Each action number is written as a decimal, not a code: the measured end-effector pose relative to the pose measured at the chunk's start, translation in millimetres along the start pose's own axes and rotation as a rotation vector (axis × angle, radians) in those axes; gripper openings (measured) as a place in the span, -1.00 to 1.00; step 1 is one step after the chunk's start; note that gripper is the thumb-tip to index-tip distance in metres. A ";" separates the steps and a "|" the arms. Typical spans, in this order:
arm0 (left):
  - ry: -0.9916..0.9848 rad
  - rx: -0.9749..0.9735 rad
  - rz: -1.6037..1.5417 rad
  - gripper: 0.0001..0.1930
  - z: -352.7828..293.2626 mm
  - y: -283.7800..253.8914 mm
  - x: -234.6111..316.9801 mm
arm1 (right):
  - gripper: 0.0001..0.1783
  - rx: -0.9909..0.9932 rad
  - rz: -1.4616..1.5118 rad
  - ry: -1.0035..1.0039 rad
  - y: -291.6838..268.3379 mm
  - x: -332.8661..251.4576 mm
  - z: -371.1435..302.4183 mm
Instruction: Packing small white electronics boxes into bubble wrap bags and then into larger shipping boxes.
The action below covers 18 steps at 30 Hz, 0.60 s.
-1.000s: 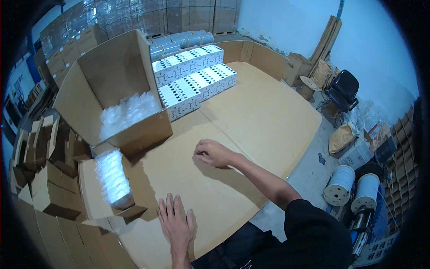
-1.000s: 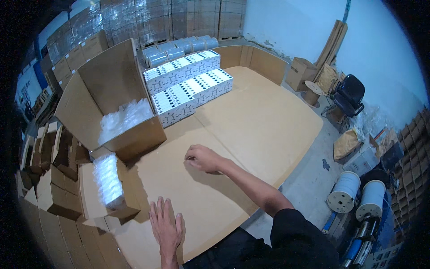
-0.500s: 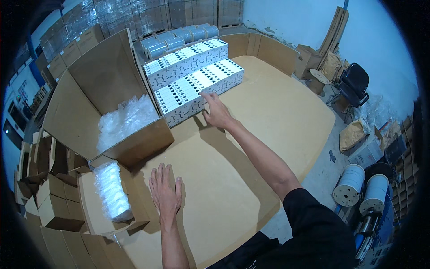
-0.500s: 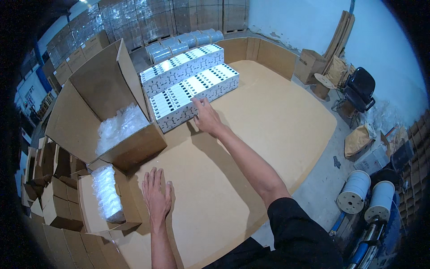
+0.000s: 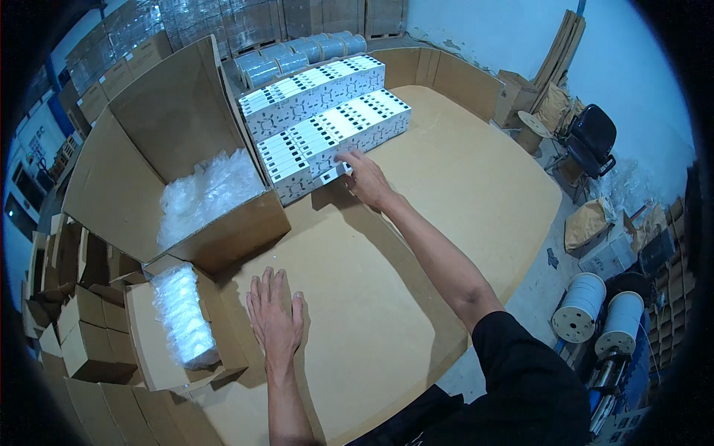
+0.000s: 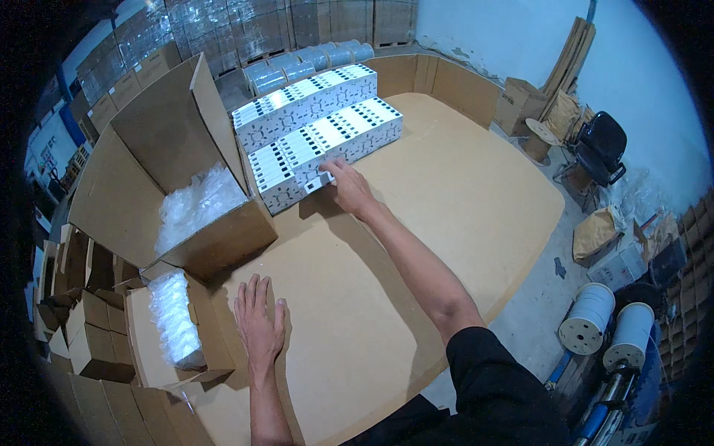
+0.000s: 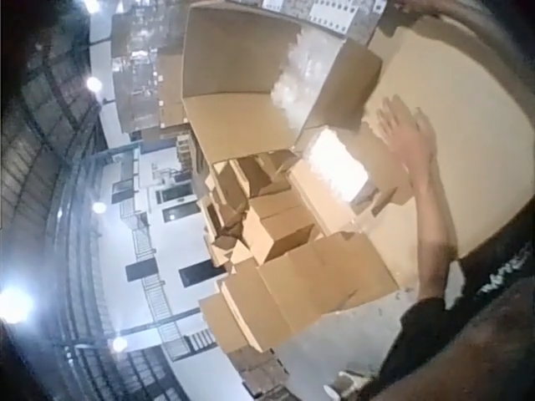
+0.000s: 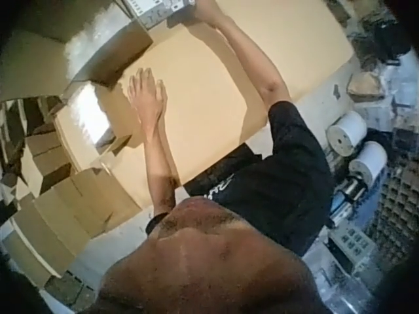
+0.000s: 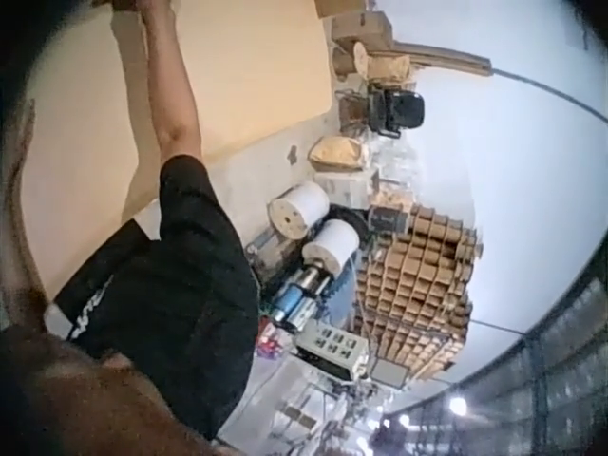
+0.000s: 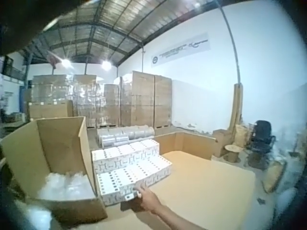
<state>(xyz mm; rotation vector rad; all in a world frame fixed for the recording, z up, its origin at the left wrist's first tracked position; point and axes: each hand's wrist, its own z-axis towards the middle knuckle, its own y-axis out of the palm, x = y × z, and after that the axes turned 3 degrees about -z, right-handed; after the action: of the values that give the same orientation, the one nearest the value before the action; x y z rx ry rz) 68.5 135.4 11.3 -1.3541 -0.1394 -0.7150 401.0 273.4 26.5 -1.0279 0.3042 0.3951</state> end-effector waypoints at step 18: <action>-0.358 0.000 -1.002 -0.65 5.4 -28.9 -23.9 | -0.66 -0.216 0.435 -0.032 -33.7 -162.7 -110.5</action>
<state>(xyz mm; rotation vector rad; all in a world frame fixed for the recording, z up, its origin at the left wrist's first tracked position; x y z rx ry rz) 35.7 148.5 25.2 -1.3642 -1.1591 -1.2773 265.1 133.3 67.7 -1.1640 0.4653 0.8502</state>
